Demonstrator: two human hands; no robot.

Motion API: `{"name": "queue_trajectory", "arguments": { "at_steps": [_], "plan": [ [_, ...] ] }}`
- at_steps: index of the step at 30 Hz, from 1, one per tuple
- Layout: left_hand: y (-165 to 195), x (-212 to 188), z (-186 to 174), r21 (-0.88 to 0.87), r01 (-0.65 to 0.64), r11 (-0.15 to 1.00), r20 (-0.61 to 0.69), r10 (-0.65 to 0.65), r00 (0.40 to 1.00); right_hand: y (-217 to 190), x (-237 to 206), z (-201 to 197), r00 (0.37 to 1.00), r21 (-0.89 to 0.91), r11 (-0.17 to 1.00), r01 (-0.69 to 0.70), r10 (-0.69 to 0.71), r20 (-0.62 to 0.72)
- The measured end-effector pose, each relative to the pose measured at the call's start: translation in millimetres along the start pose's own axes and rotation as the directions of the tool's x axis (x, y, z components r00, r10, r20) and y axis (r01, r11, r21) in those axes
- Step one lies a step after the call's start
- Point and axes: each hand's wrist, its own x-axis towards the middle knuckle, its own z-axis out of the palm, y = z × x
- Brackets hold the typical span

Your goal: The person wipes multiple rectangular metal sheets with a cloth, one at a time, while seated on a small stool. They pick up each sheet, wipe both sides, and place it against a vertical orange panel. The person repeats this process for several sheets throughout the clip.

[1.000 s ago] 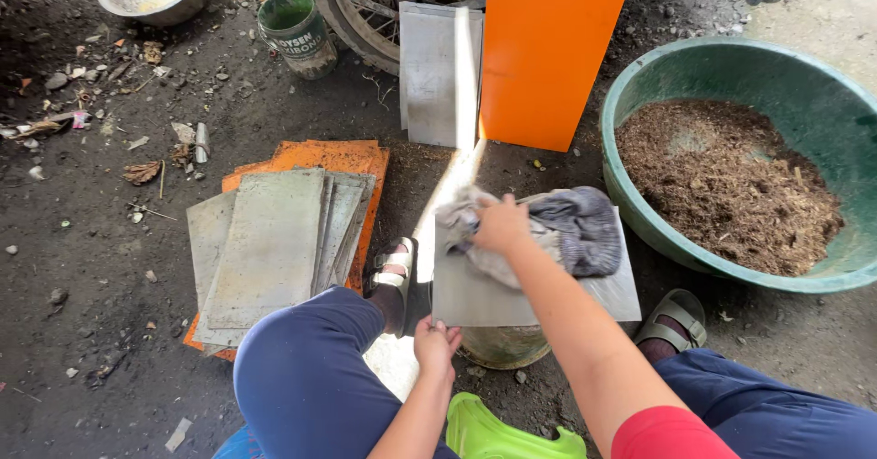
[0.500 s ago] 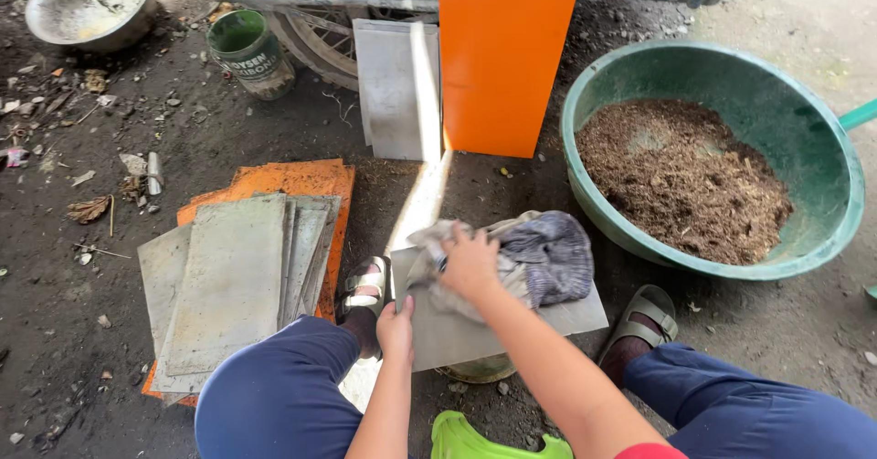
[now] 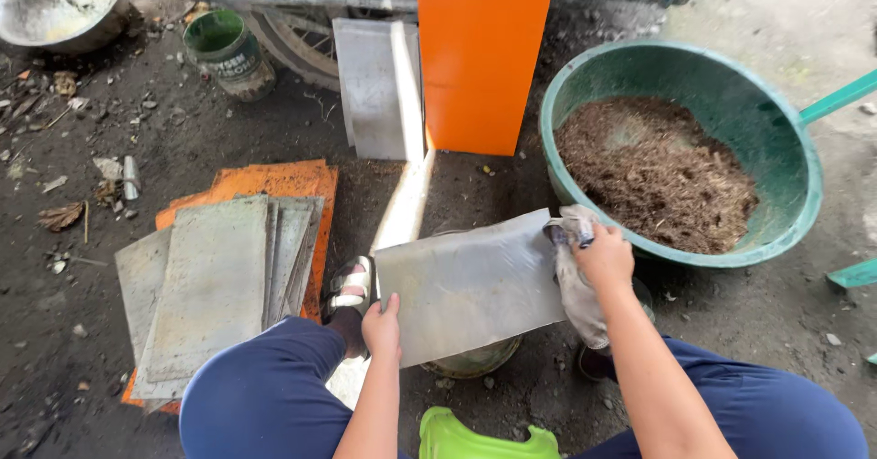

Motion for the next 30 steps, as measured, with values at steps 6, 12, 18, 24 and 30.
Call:
{"name": "queue_trajectory", "arguments": {
  "at_steps": [6,12,18,24,30],
  "plan": [
    [0,20,-7,-0.139,0.001,0.990,-0.023,-0.004,1.000,6,5,-98,1.000,0.455,0.891,-0.015,0.020,-0.007],
    [3,17,-20,-0.126,0.157,0.980,0.070,-0.149,0.986,-104,-65,-109,0.927,0.776,0.619,0.122,-0.350,0.133],
    [-4,-5,-17,0.001,0.027,1.000,0.147,-0.027,0.989,-191,-168,-34,0.801,0.094,0.909,0.407,-0.404,0.442],
    [0,-4,-17,-0.149,0.103,0.983,0.209,-0.071,0.975,-143,-204,18,0.680,0.211,0.747,0.630,-0.662,0.315],
    [-8,-4,-16,-0.151,0.085,0.985,0.238,-0.047,0.970,-21,-138,31,0.891,-0.013,0.891,0.453,-0.452,0.051]
  ]
}}
